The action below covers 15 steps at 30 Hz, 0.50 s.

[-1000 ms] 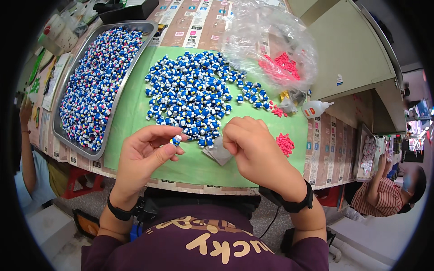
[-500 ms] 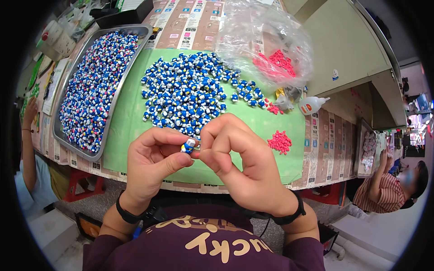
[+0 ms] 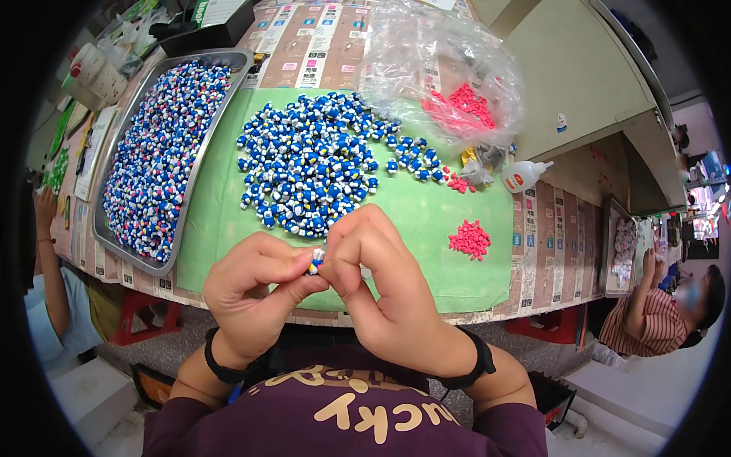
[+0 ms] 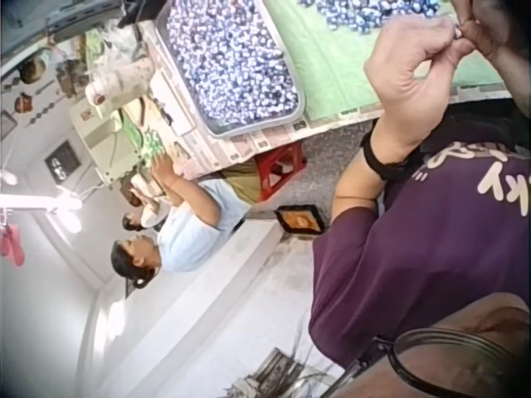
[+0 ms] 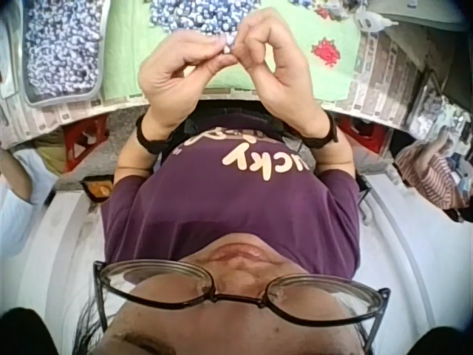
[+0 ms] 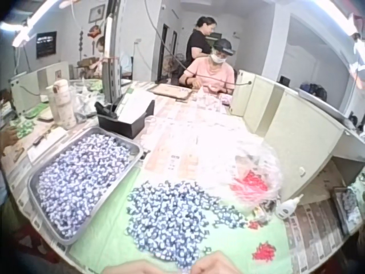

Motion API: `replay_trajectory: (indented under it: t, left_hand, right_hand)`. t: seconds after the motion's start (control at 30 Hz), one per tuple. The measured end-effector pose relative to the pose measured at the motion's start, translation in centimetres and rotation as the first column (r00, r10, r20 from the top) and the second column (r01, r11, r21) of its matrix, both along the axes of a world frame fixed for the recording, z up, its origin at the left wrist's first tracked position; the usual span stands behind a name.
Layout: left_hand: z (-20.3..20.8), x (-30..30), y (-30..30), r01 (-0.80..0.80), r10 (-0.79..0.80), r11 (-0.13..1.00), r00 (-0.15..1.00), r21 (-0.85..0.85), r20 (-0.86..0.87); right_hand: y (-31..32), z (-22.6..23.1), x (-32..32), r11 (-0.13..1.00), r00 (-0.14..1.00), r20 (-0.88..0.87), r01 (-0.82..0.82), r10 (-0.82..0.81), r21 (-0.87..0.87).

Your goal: The person sits at a table and assembles small, blue, penguin-shaped candies by hand. They pick up a blue candy body and a small pink piece, then press them together to form a complete figure. The assembled candies are placed into a large metal tray on the left side of the table. The process is repetitive and involves handling the small components one at a time.

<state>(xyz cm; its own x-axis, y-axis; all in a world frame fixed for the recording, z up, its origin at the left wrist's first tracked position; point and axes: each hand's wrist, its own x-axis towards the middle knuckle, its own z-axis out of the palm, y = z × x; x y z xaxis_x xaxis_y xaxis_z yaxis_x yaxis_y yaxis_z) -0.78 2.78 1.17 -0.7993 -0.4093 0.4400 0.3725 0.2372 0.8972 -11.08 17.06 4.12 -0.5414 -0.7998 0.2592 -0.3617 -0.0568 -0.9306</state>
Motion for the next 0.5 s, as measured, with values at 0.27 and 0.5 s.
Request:
replay_trajectory:
  t: [0.27, 0.5]
  left_hand:
    - [0.6, 1.1, -3.1, 0.019, -0.019, 0.984, 1.000, -0.175, 0.000]
    - [0.2, 5.2, -12.6, -0.571, 0.635, 0.769, 0.734, -0.289, 0.239]
  right_hand:
    - [1.0, 0.1, -1.1, 0.999, 0.900, 0.436, -0.009, -0.007, 0.035]
    - [7.4, 0.8, -6.1, 0.938, 0.915, 0.203, 0.337, -0.347, 0.086]
